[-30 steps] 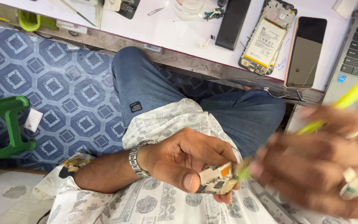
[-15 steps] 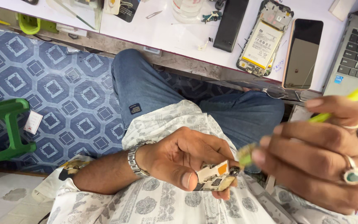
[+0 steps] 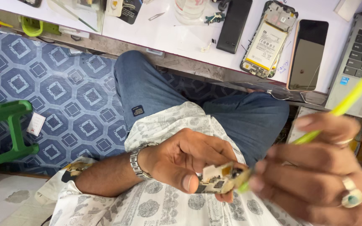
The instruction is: The person sits on the floor holding a disassembled phone motherboard and scrubs it with a toothbrush, dipping the brush in liquid from a bottle partway through. They then wipe the board with a tissue and reach toward a laptop on the desk.
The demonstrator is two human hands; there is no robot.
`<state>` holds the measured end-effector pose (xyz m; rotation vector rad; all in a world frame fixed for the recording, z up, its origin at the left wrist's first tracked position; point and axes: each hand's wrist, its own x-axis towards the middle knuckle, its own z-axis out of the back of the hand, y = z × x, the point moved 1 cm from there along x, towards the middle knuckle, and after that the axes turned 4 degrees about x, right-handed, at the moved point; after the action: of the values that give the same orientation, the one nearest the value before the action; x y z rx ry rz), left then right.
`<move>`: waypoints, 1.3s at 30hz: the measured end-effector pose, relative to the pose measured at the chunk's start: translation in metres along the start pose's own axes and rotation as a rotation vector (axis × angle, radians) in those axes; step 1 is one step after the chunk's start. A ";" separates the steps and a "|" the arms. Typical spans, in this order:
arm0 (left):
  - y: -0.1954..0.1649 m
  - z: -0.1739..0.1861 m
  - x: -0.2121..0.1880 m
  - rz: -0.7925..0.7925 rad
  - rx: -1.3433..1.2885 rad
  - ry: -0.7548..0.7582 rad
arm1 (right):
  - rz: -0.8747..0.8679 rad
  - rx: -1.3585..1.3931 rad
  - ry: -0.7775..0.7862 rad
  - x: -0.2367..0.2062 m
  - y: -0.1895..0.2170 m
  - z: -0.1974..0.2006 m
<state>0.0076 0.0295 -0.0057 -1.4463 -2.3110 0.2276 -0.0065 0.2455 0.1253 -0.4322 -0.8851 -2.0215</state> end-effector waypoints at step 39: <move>-0.003 -0.003 0.005 -0.035 -0.011 -0.072 | -0.025 -0.111 0.129 0.004 -0.019 0.021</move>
<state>0.0041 0.0323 -0.0003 -1.4238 -2.3963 0.2609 -0.0254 0.2657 0.1339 -0.3483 -0.7058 -2.1032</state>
